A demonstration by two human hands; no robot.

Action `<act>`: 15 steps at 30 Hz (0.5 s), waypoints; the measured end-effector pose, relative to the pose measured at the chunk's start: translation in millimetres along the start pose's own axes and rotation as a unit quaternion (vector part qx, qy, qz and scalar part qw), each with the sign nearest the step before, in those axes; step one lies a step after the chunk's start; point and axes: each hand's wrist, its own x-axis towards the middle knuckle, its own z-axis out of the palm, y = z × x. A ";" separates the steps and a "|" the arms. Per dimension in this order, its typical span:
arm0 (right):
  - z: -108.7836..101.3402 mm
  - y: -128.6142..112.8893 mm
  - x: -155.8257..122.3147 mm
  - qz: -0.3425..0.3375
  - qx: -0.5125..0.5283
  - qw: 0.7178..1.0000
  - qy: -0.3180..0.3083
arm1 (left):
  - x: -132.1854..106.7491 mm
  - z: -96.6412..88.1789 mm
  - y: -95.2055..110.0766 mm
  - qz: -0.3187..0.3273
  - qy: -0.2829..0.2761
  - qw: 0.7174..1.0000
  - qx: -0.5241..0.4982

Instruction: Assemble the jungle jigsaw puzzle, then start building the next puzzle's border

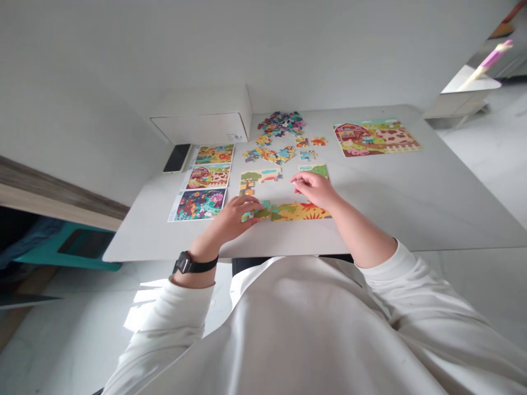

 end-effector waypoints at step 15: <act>10.6 -0.6 -9.3 -0.136 -0.150 0.970 -0.137 | -2.5 5.2 -7.9 0.011 -0.028 0.999 0.009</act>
